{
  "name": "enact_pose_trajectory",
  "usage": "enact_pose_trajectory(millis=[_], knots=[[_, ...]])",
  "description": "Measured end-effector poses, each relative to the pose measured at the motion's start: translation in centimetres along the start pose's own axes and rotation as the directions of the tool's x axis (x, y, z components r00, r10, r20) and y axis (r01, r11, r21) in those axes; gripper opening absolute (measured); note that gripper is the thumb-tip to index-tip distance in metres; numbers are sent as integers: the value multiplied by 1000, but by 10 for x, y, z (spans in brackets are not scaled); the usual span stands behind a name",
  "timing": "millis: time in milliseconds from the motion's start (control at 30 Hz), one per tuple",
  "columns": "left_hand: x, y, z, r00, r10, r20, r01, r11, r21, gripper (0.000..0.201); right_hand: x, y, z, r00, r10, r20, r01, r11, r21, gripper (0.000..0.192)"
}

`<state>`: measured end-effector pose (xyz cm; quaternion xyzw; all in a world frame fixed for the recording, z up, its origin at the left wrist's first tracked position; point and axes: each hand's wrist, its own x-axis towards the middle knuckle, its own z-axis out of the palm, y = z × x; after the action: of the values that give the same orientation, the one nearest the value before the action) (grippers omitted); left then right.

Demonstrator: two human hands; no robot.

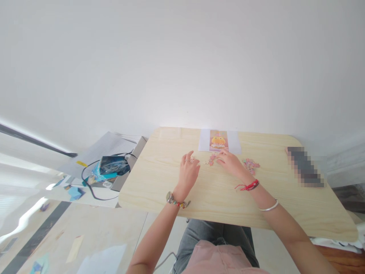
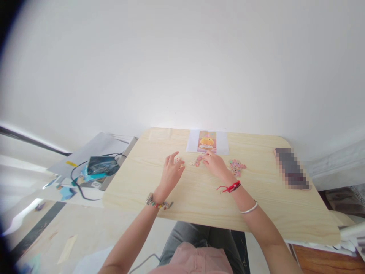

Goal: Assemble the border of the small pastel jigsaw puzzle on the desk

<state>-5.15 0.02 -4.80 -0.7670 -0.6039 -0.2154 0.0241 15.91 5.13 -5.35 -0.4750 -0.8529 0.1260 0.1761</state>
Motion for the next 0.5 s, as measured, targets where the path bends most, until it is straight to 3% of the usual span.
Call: enact_pose_trajectory(millis=[233, 500], knots=[[22, 17, 28, 993, -10, 114, 3, 998, 56, 3, -4, -16, 10, 999, 25, 20, -25, 1000, 11, 25], [16, 8, 32, 982, 100, 158, -108, 993, 43, 7, 1, -19, 17, 995, -97, 33, 97, 995, 20, 16]])
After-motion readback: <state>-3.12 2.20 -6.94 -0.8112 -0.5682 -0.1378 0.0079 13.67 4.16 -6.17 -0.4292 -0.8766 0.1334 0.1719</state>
